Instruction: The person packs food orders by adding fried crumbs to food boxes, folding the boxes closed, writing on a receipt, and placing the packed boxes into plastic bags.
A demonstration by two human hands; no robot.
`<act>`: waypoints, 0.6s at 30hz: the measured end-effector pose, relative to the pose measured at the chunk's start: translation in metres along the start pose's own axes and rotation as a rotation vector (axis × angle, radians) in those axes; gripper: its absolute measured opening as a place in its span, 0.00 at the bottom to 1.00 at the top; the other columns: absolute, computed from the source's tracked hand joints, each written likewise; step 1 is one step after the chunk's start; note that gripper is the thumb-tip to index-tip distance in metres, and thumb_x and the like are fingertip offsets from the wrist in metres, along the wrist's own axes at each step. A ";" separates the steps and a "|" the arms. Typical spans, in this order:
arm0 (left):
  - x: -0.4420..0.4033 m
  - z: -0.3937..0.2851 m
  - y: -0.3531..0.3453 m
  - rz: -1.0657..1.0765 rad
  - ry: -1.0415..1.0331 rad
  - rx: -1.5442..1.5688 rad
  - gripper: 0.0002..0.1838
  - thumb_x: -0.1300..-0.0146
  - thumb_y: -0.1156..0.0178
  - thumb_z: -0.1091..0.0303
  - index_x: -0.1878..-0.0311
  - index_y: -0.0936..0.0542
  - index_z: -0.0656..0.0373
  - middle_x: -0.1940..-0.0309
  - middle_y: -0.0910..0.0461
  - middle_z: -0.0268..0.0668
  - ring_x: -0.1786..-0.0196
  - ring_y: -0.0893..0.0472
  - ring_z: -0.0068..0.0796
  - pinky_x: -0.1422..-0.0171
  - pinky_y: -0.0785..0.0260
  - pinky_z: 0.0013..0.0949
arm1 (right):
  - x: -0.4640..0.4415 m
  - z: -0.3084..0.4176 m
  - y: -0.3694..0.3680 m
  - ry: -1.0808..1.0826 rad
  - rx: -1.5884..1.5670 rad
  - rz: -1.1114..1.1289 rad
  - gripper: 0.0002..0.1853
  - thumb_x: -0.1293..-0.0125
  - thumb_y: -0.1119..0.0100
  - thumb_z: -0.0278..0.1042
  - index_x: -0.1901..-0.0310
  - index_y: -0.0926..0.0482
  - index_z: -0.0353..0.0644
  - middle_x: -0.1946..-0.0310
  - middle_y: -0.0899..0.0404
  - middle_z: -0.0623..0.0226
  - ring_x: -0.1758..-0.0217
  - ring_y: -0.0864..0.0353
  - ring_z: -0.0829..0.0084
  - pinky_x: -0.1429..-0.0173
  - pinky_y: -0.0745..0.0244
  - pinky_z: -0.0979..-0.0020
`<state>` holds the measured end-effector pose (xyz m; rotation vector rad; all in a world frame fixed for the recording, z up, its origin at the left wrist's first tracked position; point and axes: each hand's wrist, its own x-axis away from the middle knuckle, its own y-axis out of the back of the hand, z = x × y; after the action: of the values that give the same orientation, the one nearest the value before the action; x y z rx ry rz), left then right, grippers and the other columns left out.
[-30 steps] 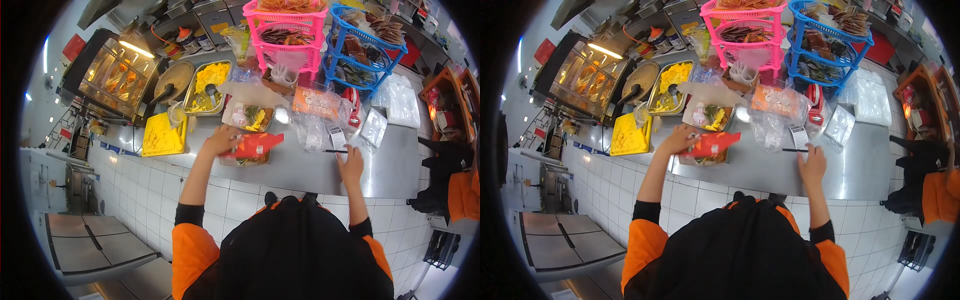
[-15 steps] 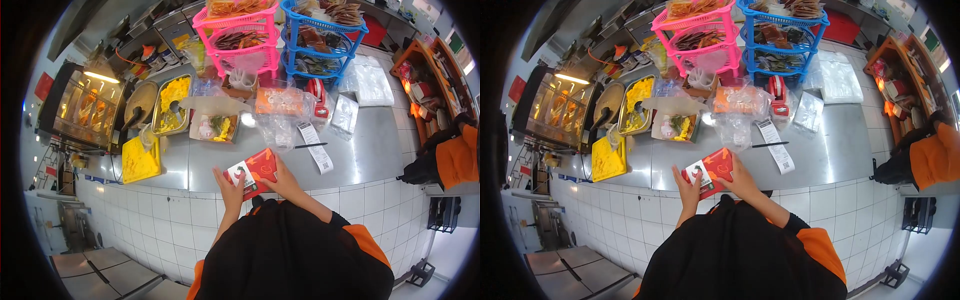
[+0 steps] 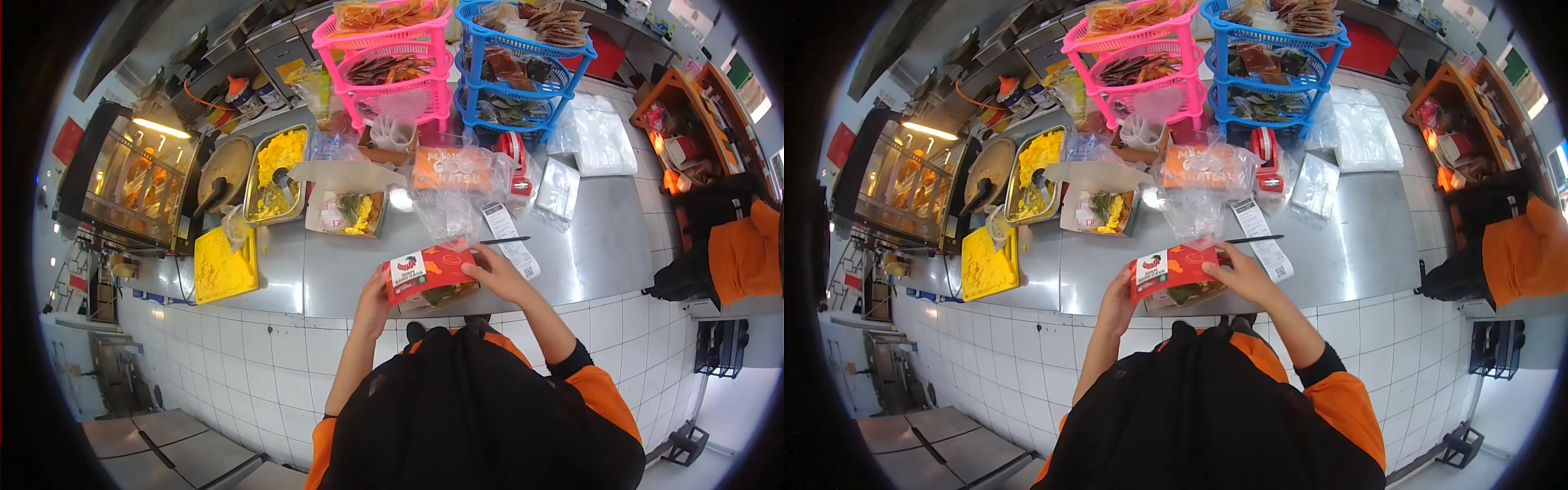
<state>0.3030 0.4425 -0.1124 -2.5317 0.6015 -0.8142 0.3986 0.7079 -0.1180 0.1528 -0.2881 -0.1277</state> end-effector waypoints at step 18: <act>-0.002 -0.011 0.004 0.101 0.121 -0.069 0.42 0.28 0.51 0.61 0.23 0.64 0.65 0.24 0.47 0.41 0.24 0.45 0.31 0.22 0.57 0.34 | 0.016 0.002 -0.033 -0.133 0.290 -0.138 0.40 0.26 0.55 0.56 0.27 0.49 0.31 0.48 0.33 0.47 0.40 0.31 0.58 0.35 0.39 0.68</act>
<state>0.2940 0.4376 -0.1067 -2.5029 0.8032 -0.9294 0.4095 0.6730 -0.1176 0.4532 -0.4283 -0.2332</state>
